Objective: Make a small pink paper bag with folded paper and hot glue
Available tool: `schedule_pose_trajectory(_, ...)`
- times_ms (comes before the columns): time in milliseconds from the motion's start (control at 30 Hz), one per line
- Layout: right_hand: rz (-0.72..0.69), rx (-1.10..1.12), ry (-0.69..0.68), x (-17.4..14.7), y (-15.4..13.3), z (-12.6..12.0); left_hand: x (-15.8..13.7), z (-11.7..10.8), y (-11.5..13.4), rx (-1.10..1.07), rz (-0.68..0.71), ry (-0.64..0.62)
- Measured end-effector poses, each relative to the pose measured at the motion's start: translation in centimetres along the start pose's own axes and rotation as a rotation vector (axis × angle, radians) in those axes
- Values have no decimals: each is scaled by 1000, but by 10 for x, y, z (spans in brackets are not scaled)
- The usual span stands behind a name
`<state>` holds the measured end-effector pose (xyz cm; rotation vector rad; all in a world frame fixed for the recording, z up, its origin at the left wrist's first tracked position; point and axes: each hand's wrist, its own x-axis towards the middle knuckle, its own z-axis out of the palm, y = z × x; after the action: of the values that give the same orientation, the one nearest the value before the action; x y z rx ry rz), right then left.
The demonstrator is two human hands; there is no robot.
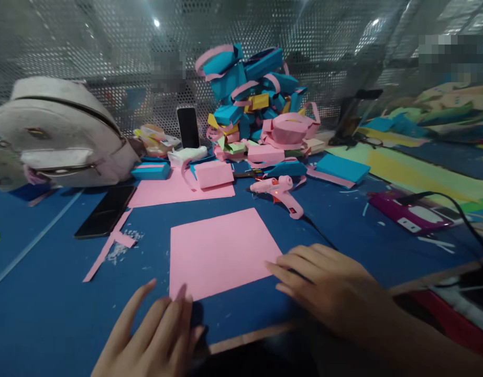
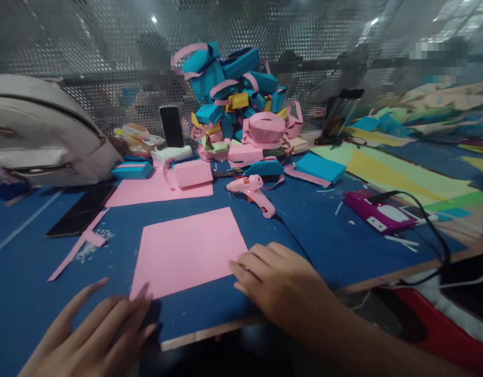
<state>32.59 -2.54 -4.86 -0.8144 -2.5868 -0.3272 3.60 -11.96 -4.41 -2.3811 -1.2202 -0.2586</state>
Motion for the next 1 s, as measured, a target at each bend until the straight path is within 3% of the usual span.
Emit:
schedule_pose_trajectory(133, -291, 1, 64, 23, -7, 11, 33, 0, -2, 20, 96, 16)
schedule_pose_trajectory(233, -391, -36, 76, 37, -11, 14, 48, 6, -7, 45, 160, 48)
schedule_pose_trajectory(433, -410, -128, 30, 62, -3, 21, 57, 9, -31, 208, 235, 119)
schedule_pose_trajectory(667, -430, -190, -49, 102, 16, 41, 71, 27, -57, 280, 223, 37)
schedule_pose_trajectory(833, -325, -52, -154, 109, 8, 44, 72, 42, -64, 213, 205, -41)
schedule_pose_trajectory(1000, -297, 125, -199, 107, 14, 46, 62, 46, -75, -44, 144, -121)
